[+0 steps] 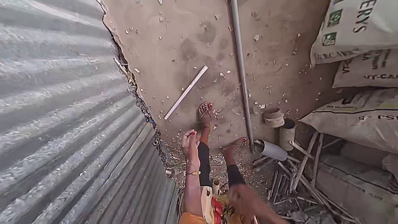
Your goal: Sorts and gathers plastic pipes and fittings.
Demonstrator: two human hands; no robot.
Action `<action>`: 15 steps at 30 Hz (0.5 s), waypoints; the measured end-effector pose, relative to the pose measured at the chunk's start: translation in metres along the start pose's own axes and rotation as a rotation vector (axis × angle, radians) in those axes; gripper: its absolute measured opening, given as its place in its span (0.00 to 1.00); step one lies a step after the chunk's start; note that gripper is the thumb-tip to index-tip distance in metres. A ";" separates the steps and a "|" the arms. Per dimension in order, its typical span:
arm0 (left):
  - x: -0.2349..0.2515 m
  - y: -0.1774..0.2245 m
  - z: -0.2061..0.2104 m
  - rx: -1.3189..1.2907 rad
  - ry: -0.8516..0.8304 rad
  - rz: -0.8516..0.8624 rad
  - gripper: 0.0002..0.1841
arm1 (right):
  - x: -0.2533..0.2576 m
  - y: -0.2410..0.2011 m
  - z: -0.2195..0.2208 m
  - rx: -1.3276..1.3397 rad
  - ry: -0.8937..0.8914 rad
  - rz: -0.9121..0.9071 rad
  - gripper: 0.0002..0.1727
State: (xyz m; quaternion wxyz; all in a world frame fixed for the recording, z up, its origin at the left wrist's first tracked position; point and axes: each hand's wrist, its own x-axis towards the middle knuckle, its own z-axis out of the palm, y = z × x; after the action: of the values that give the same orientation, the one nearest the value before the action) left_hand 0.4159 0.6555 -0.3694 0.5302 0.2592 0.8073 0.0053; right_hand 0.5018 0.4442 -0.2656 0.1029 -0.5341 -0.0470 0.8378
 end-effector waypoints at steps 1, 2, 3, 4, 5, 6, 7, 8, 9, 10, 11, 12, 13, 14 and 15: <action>0.013 0.007 0.003 -0.017 0.018 0.007 0.15 | 0.064 -0.009 -0.043 -0.211 0.157 0.089 0.19; 0.024 0.016 0.005 -0.033 0.030 0.033 0.14 | 0.127 -0.026 -0.080 -0.396 0.281 0.114 0.23; 0.032 0.025 0.008 -0.051 0.030 0.081 0.13 | 0.187 -0.050 -0.111 -0.532 0.405 0.074 0.25; 0.038 0.031 0.010 -0.067 0.026 0.134 0.12 | 0.242 -0.077 -0.134 -0.635 0.550 -0.024 0.25; 0.040 0.033 0.012 -0.072 0.010 0.186 0.11 | 0.290 -0.105 -0.149 -0.695 0.698 -0.157 0.26; 0.042 0.032 0.014 -0.062 -0.022 0.233 0.11 | 0.331 -0.137 -0.160 -0.735 0.806 -0.268 0.32; 0.044 0.029 0.017 -0.047 -0.064 0.263 0.11 | 0.366 -0.168 -0.169 -0.784 0.892 -0.357 0.38; 0.045 0.025 0.018 -0.028 -0.109 0.255 0.11 | 0.395 -0.191 -0.174 -0.836 0.954 -0.440 0.40; 0.046 0.022 0.017 -0.008 -0.148 0.218 0.12 | 0.418 -0.205 -0.177 -0.888 0.988 -0.519 0.38; 0.047 0.021 0.015 0.009 -0.174 0.182 0.13 | 0.432 -0.210 -0.179 -0.936 0.985 -0.569 0.33; 0.048 0.019 0.011 0.031 -0.196 0.159 0.13 | 0.440 -0.204 -0.178 -0.950 0.975 -0.600 0.27; 0.050 0.019 0.007 0.049 -0.206 0.148 0.14 | 0.440 -0.190 -0.174 -0.956 0.960 -0.596 0.23; 0.051 0.019 0.005 0.067 -0.200 0.142 0.14 | 0.432 -0.169 -0.171 -0.950 0.934 -0.576 0.20; 0.052 0.018 0.006 0.079 -0.172 0.128 0.14 | 0.418 -0.145 -0.168 -0.910 0.899 -0.566 0.17; 0.051 0.017 0.007 0.095 -0.124 0.099 0.15 | 0.396 -0.120 -0.160 -0.829 0.826 -0.532 0.16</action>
State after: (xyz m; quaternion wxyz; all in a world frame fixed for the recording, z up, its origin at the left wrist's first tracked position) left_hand 0.4138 0.6902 -0.4114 0.5654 0.3236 0.7583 -0.0227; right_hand 0.5000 0.6444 -0.6616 0.1017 -0.7783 -0.4542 0.4213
